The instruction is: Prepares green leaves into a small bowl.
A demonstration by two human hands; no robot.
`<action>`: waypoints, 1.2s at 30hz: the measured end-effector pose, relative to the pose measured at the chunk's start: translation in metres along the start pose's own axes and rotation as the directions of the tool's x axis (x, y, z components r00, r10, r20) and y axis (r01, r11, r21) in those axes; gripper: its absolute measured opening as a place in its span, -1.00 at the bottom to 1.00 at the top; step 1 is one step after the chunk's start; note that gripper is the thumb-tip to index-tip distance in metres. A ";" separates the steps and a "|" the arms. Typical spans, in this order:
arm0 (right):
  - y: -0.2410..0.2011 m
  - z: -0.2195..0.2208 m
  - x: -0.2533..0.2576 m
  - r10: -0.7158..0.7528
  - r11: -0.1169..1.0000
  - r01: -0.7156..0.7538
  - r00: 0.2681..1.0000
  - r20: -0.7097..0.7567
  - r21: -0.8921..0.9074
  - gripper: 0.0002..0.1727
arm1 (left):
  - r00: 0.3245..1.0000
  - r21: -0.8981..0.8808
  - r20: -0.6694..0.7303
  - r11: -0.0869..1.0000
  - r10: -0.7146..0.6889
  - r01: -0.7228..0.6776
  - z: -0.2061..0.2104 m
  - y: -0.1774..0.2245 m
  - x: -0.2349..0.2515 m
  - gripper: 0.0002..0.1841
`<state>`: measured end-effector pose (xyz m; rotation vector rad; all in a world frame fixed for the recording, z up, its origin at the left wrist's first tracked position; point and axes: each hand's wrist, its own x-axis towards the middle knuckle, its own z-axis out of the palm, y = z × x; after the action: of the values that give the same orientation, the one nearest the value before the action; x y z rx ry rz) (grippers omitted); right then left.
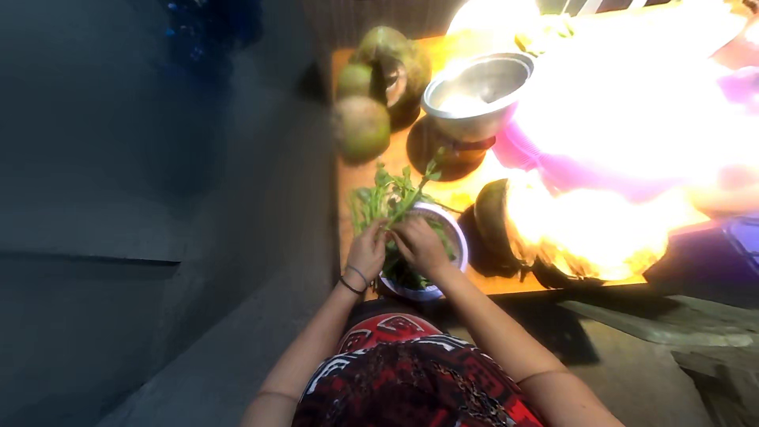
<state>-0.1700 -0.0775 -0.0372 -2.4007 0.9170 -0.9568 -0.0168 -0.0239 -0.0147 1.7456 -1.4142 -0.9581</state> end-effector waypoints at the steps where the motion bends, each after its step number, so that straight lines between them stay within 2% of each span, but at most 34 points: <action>1: -0.001 -0.001 0.001 -0.001 0.999 0.003 1.000 0.028 -0.052 -0.80 | 0.999 0.028 -0.020 0.999 0.031 -0.030 0.001 -0.002 0.000 -0.65; 6: -0.006 0.006 0.006 0.029 0.970 -0.001 0.993 0.116 -0.241 -0.78 | 0.991 0.168 -0.065 0.980 0.116 -0.103 0.007 0.001 -0.001 -0.60; 9: -0.007 0.003 0.009 -0.016 0.966 0.052 0.990 0.139 -0.254 -0.71 | 0.981 0.213 -0.091 0.966 0.170 -0.147 0.006 0.000 0.000 -0.56; 12: -0.005 0.006 0.006 -0.030 0.970 0.052 0.995 0.094 -0.238 -0.69 | 0.983 0.236 -0.063 0.959 0.175 -0.155 0.004 0.000 -0.001 -0.55; 15: -0.005 0.010 0.004 0.070 0.987 -0.071 0.997 -0.010 -0.142 -0.71 | 0.986 0.209 -0.035 0.966 0.164 -0.153 0.007 0.001 -0.002 -0.60; 17: -0.011 0.005 0.004 0.300 0.951 -0.303 0.952 0.057 0.061 -0.71 | 0.992 0.129 0.011 0.983 0.129 -0.130 0.006 0.001 -0.003 -0.60; 19: -0.011 0.005 0.005 0.517 0.777 -0.545 0.838 0.176 0.315 -0.71 | 0.997 0.057 0.041 0.996 0.059 -0.062 0.006 0.002 0.000 -0.63; 21: -0.010 0.008 0.006 0.625 0.511 -0.640 0.735 0.263 0.574 -0.66 | 0.998 0.013 0.058 1.000 0.017 -0.018 0.006 0.005 0.001 -0.64; 23: -0.015 0.008 0.009 0.691 0.271 -0.643 0.648 0.320 0.716 -0.63 | 0.996 -0.051 0.089 0.998 -0.018 0.023 0.003 0.008 0.001 -0.64; 25: -0.018 0.002 0.013 0.759 0.044 -0.623 0.530 0.379 0.781 -0.67 | 0.991 -0.166 0.130 0.984 -0.041 0.063 0.000 0.009 0.000 -0.65; 27: -0.008 -0.003 0.015 0.800 -0.057 -0.571 0.465 0.380 0.819 -0.72 | 0.982 -0.321 0.180 0.940 -0.060 0.117 -0.004 0.005 -0.001 -0.67; 30: 0.016 -0.018 0.013 0.844 0.010 -0.517 0.463 0.270 0.856 -0.73 | 0.969 -0.538 0.241 0.825 -0.047 0.173 -0.012 -0.002 -0.003 -0.67; 32: 0.021 -0.031 0.014 0.863 0.051 -0.474 0.464 0.200 0.879 -0.70 | 0.964 -0.590 0.262 0.785 -0.036 0.190 -0.017 -0.003 -0.005 -0.67; 34: 0.025 -0.042 0.014 0.820 0.067 -0.434 0.537 0.198 0.899 -0.71 | 0.963 -0.604 0.270 0.776 -0.016 0.182 -0.019 -0.005 -0.005 -0.70; 36: 0.029 -0.049 0.013 0.688 0.089 -0.451 0.673 0.272 0.888 -0.71 | 0.963 -0.589 0.271 0.789 -0.011 0.175 -0.020 -0.006 -0.005 -0.72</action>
<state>-0.2109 -0.1126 -0.0140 -0.7808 0.9011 -0.9860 0.0029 -0.0169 -0.0096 1.2351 -0.9936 -1.5404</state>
